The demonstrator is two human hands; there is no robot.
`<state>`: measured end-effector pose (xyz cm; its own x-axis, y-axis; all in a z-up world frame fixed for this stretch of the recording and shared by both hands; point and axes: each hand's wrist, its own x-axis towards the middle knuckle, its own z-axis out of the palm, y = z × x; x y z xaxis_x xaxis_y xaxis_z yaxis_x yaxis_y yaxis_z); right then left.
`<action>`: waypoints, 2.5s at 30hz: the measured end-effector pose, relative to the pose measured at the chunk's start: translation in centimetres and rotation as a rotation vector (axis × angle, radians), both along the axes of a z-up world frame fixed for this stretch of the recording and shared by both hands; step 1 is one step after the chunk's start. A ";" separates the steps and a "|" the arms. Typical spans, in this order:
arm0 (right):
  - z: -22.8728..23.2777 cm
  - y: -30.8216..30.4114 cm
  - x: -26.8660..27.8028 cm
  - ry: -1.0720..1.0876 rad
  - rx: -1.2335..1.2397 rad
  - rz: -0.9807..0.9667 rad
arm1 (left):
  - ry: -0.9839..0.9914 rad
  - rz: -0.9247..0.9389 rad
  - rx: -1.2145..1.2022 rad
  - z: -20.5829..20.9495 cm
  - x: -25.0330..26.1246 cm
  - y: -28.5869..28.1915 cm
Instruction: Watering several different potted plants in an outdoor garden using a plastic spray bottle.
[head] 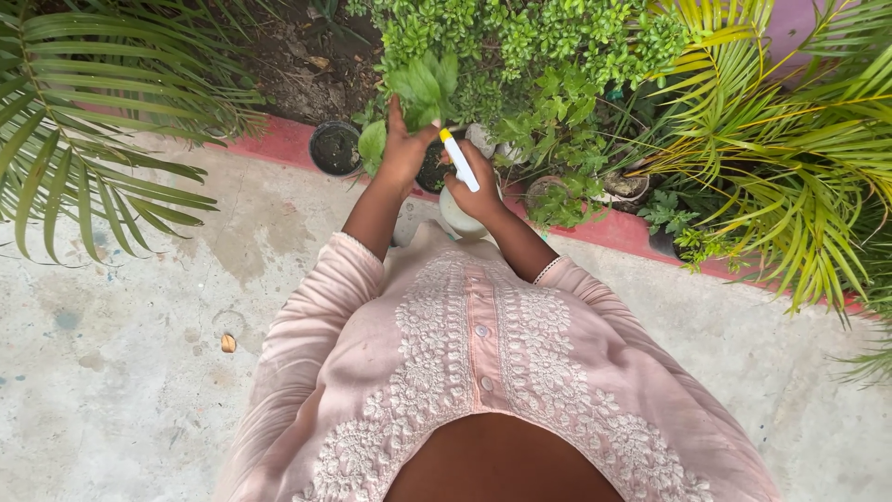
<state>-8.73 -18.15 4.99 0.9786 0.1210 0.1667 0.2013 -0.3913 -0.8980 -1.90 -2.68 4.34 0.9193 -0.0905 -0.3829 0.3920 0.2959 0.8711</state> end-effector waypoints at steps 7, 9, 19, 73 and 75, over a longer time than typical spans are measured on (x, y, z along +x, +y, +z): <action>2.6 0.5 -0.1 0.131 -0.073 -0.001 | -0.575 -0.108 0.734 3.9 -3.1 2.0; 2.7 0.5 -0.4 0.048 0.016 0.122 | -0.621 -0.198 0.543 6.0 -4.1 3.5; 2.5 0.7 -1.1 0.115 0.021 0.189 | -0.743 -0.226 0.594 2.6 -5.4 11.2; 2.0 3.0 -1.7 0.107 -0.076 0.073 | 0.024 0.049 -0.700 -2.7 2.6 6.9; 2.4 3.1 -1.8 -0.026 -0.039 0.123 | 0.031 0.023 -0.690 -3.3 2.6 6.8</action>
